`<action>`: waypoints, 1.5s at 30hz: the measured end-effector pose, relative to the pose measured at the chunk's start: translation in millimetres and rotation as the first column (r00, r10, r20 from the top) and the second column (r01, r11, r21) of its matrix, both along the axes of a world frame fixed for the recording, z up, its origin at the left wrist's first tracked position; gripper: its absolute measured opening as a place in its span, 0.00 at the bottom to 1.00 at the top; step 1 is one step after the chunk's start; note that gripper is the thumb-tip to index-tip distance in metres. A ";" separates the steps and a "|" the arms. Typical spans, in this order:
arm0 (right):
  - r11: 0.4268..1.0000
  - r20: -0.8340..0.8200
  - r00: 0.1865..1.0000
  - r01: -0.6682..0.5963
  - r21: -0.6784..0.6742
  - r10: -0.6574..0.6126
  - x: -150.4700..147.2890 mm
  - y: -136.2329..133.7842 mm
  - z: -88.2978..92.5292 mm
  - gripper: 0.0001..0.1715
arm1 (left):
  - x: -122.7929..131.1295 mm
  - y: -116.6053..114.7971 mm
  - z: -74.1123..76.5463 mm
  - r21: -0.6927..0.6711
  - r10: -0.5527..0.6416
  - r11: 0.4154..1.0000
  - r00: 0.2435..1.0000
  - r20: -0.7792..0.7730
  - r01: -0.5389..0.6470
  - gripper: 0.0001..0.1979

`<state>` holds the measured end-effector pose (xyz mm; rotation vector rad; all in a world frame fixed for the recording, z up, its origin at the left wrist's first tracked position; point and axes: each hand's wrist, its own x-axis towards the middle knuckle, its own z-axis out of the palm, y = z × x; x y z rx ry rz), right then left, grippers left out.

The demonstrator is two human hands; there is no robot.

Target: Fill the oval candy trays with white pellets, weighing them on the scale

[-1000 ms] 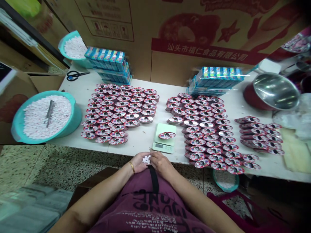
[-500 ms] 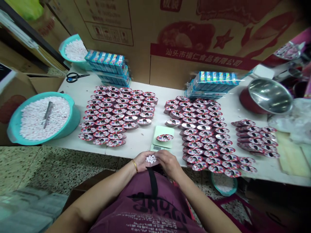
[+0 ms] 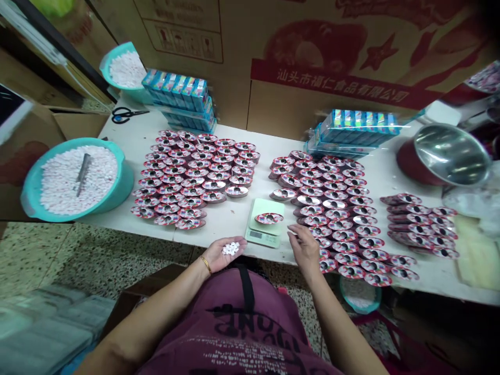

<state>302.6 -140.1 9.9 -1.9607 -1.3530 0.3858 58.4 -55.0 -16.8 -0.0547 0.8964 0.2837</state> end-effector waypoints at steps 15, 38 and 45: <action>0.972 0.110 0.973 -0.188 -0.138 0.204 10.7 28.1 -33.0 0.33 | -35.6 4.3 2.1 0.049 0.084 0.995 0.995 -0.058 -0.081 0.18; 0.854 0.048 0.857 -0.505 -0.123 0.513 -59.8 40.4 30.9 0.18 | 12.7 9.1 15.9 0.091 -0.017 0.996 0.996 0.093 0.009 0.09; 0.723 0.158 0.731 -0.572 -0.388 0.664 -70.4 37.4 31.2 0.11 | 41.1 -0.3 13.7 -0.124 -0.015 0.992 0.986 0.165 0.036 0.08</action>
